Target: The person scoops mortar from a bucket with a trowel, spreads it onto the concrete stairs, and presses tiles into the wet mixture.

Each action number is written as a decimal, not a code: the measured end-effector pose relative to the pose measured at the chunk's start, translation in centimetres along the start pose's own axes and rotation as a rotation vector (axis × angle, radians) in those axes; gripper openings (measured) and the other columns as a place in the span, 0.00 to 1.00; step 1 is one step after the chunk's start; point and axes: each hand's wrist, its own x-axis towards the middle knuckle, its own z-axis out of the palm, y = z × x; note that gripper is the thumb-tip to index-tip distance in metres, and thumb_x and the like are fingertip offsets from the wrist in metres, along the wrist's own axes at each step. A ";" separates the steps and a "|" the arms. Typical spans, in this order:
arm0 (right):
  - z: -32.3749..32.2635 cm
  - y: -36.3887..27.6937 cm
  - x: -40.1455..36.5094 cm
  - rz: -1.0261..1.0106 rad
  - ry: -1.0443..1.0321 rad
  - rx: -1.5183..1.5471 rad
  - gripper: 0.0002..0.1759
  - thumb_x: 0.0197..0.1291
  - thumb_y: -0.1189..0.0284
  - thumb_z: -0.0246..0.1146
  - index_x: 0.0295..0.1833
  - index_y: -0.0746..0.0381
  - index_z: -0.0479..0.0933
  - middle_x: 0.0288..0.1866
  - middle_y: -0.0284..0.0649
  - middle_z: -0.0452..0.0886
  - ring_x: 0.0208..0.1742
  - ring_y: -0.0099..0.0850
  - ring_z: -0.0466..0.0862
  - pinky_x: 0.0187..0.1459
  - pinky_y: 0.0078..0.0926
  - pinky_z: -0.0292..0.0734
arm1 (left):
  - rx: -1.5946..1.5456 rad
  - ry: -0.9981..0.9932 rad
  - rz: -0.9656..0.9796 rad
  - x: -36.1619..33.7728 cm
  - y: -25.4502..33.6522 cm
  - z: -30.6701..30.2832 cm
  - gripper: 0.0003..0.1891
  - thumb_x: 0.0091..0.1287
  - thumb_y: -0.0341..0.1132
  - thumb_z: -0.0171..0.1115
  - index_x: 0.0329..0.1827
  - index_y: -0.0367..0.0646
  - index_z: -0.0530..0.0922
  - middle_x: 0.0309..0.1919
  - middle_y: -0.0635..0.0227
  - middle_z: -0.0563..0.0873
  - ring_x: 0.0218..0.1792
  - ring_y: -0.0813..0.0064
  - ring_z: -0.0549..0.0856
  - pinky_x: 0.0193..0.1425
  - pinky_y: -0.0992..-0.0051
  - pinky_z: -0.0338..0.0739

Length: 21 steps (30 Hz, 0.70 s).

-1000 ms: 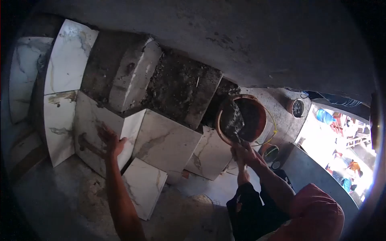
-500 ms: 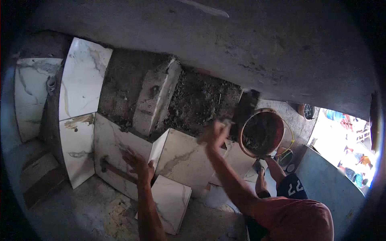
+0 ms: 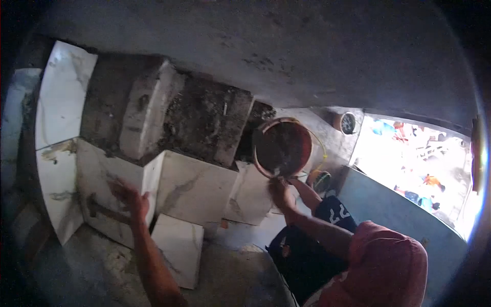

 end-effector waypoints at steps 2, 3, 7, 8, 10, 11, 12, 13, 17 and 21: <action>-10.7 2.4 1.3 0.021 -0.080 0.090 0.15 0.54 0.66 0.52 0.42 0.65 0.70 0.33 0.45 0.72 0.33 0.39 0.75 0.32 0.30 0.70 | -0.074 -0.395 -0.339 0.5 2.5 -3.3 0.44 0.55 0.45 0.57 0.65 0.34 0.38 0.63 0.40 0.42 0.64 0.44 0.43 0.64 0.51 0.43; -11.1 5.6 0.7 0.256 -0.130 -0.039 0.14 0.55 0.62 0.52 0.40 0.62 0.70 0.28 0.46 0.73 0.30 0.38 0.76 0.29 0.33 0.71 | -0.081 -0.397 -0.343 0.5 3.5 -4.7 0.44 0.55 0.45 0.57 0.65 0.34 0.38 0.63 0.40 0.42 0.64 0.44 0.43 0.64 0.51 0.43; -14.9 7.3 6.9 0.411 -0.312 -0.318 0.11 0.53 0.64 0.53 0.37 0.60 0.73 0.24 0.46 0.78 0.29 0.39 0.80 0.30 0.36 0.75 | -0.014 -0.433 -0.227 0.7 7.0 -9.5 0.40 0.56 0.48 0.55 0.62 0.29 0.49 0.61 0.36 0.48 0.64 0.45 0.48 0.63 0.55 0.50; -12.7 9.5 8.0 0.287 -0.327 -0.365 0.10 0.51 0.65 0.54 0.34 0.59 0.74 0.25 0.45 0.78 0.29 0.38 0.81 0.30 0.36 0.75 | -0.049 -0.467 -0.242 0.8 8.1 -10.7 0.38 0.57 0.48 0.54 0.61 0.28 0.51 0.61 0.36 0.50 0.63 0.45 0.49 0.63 0.56 0.51; -9.0 11.1 8.5 0.165 -0.351 -0.402 0.09 0.50 0.66 0.55 0.31 0.59 0.76 0.25 0.43 0.79 0.29 0.37 0.81 0.30 0.35 0.76 | 0.093 -0.482 -0.295 0.7 11.3 -13.4 0.39 0.58 0.49 0.53 0.63 0.30 0.48 0.63 0.41 0.46 0.65 0.50 0.46 0.65 0.60 0.45; -7.4 10.0 9.4 0.201 -0.370 -0.354 0.11 0.49 0.67 0.55 0.35 0.61 0.75 0.26 0.44 0.79 0.30 0.38 0.81 0.30 0.36 0.76 | 0.223 -0.481 -0.352 0.7 12.3 -14.0 0.40 0.59 0.50 0.52 0.64 0.31 0.45 0.65 0.47 0.43 0.66 0.55 0.42 0.67 0.64 0.38; -6.1 9.7 10.3 0.230 -0.390 -0.308 0.14 0.49 0.67 0.54 0.40 0.63 0.74 0.26 0.46 0.79 0.30 0.38 0.81 0.30 0.36 0.75 | 0.223 -0.478 -0.363 1.0 11.1 -12.8 0.40 0.59 0.50 0.52 0.64 0.31 0.45 0.65 0.47 0.43 0.66 0.55 0.42 0.67 0.64 0.38; -4.9 10.6 10.4 0.215 -0.398 -0.309 0.14 0.49 0.67 0.54 0.40 0.63 0.74 0.26 0.46 0.79 0.30 0.38 0.81 0.30 0.36 0.75 | 0.199 -0.452 -0.305 1.1 8.3 -10.3 0.42 0.58 0.51 0.53 0.64 0.30 0.44 0.65 0.46 0.42 0.66 0.54 0.42 0.67 0.65 0.36; -1.8 18.0 7.9 -0.220 -0.406 -0.086 0.12 0.48 0.68 0.56 0.38 0.61 0.76 0.28 0.42 0.79 0.30 0.36 0.80 0.31 0.33 0.75 | 0.009 -0.314 -0.235 1.3 0.7 -3.9 0.46 0.55 0.53 0.55 0.63 0.28 0.42 0.65 0.44 0.41 0.66 0.54 0.40 0.67 0.65 0.31; -10.7 10.7 6.0 0.175 -0.410 0.486 0.11 0.50 0.71 0.56 0.41 0.57 0.76 0.34 0.40 0.79 0.33 0.31 0.79 0.36 0.27 0.75 | 0.132 -0.393 -0.228 1.3 5.9 -8.6 0.49 0.53 0.53 0.58 0.62 0.24 0.41 0.63 0.39 0.42 0.65 0.48 0.39 0.67 0.60 0.30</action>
